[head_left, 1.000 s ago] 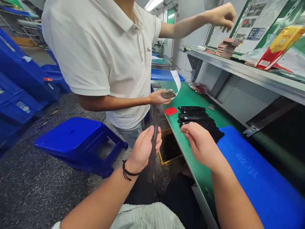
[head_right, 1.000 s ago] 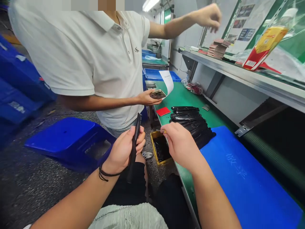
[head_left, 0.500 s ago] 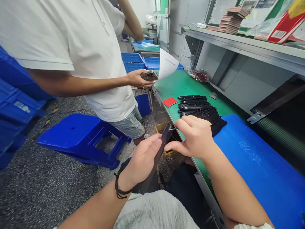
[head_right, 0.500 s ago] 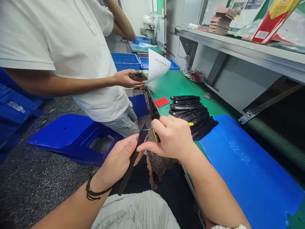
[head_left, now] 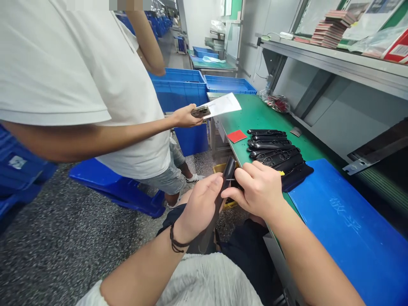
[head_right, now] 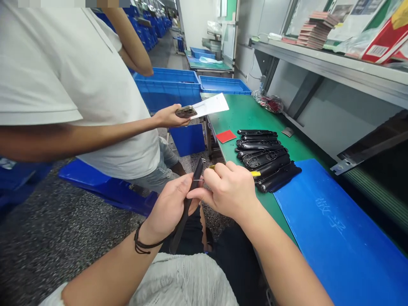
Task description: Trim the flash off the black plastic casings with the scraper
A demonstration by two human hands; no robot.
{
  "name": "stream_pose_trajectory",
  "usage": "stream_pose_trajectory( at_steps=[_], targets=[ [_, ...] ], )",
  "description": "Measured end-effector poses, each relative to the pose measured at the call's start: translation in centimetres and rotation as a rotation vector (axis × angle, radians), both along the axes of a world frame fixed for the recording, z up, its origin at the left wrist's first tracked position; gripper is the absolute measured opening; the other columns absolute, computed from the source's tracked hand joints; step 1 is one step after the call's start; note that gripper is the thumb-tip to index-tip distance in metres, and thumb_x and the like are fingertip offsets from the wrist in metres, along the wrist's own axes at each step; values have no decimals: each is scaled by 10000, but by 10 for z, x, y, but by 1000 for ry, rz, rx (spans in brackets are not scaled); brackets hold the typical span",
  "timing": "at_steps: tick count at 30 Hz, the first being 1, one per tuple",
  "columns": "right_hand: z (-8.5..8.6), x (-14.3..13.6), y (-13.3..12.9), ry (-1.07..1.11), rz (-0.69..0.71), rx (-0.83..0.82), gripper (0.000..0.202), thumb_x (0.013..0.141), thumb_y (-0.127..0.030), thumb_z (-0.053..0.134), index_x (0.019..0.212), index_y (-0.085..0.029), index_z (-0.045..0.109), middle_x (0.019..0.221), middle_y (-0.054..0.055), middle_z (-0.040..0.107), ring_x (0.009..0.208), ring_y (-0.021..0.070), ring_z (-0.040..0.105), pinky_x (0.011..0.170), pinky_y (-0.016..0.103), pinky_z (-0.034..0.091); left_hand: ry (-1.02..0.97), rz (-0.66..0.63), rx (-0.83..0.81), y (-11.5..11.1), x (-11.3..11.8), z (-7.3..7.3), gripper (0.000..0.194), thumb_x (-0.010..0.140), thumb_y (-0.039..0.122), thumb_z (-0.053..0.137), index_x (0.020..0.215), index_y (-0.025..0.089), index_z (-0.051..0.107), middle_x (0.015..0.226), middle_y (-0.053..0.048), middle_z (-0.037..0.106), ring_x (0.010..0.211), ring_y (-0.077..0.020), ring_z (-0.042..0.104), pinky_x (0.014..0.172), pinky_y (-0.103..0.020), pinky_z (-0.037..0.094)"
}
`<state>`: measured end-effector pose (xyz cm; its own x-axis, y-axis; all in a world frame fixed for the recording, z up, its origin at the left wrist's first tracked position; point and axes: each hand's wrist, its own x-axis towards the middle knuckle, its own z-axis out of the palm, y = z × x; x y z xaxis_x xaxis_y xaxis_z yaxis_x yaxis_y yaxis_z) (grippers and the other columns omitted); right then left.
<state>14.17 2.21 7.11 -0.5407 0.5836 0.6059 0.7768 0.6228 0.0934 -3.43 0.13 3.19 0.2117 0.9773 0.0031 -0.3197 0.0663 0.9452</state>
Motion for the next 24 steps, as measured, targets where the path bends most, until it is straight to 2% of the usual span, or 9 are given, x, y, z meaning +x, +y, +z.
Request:
stream_pose_trajectory(
  at_steps=[3,5,9,13,24],
  targets=[
    [-3,-7,-3,27,33,-45,652,1049,-754,347,760,-212,567,697,33,526,656,181,397,628,342,244,148,30,136,6,-2,6,500,1018,630,522,794,189,596,610,1,522,535,-131,430,486,-260,323],
    [-4,-9,-2,45,30,-56,656,1042,-766,350,766,-208,561,700,34,528,659,180,403,623,341,232,170,53,151,8,-2,7,507,1022,632,512,790,187,583,622,4,515,546,-129,431,498,-257,340],
    [-8,-9,1,57,17,-65,662,1015,-796,382,771,-206,557,709,36,538,660,179,409,617,345,219,102,78,120,11,1,5,512,1008,629,548,750,187,536,635,15,479,556,-114,395,502,-243,333],
    [-13,-12,1,61,61,-81,653,1001,-801,421,837,-197,611,729,34,558,667,180,414,615,347,238,40,95,59,17,2,3,477,1006,613,570,802,182,564,624,31,452,535,-99,373,485,-226,315],
    [-22,-23,-6,2,118,-119,653,1018,-779,406,790,-198,598,739,40,594,675,182,439,619,352,252,-75,142,0,32,-4,11,481,933,658,655,897,179,636,594,49,467,436,-70,327,415,-215,298]
  ],
)
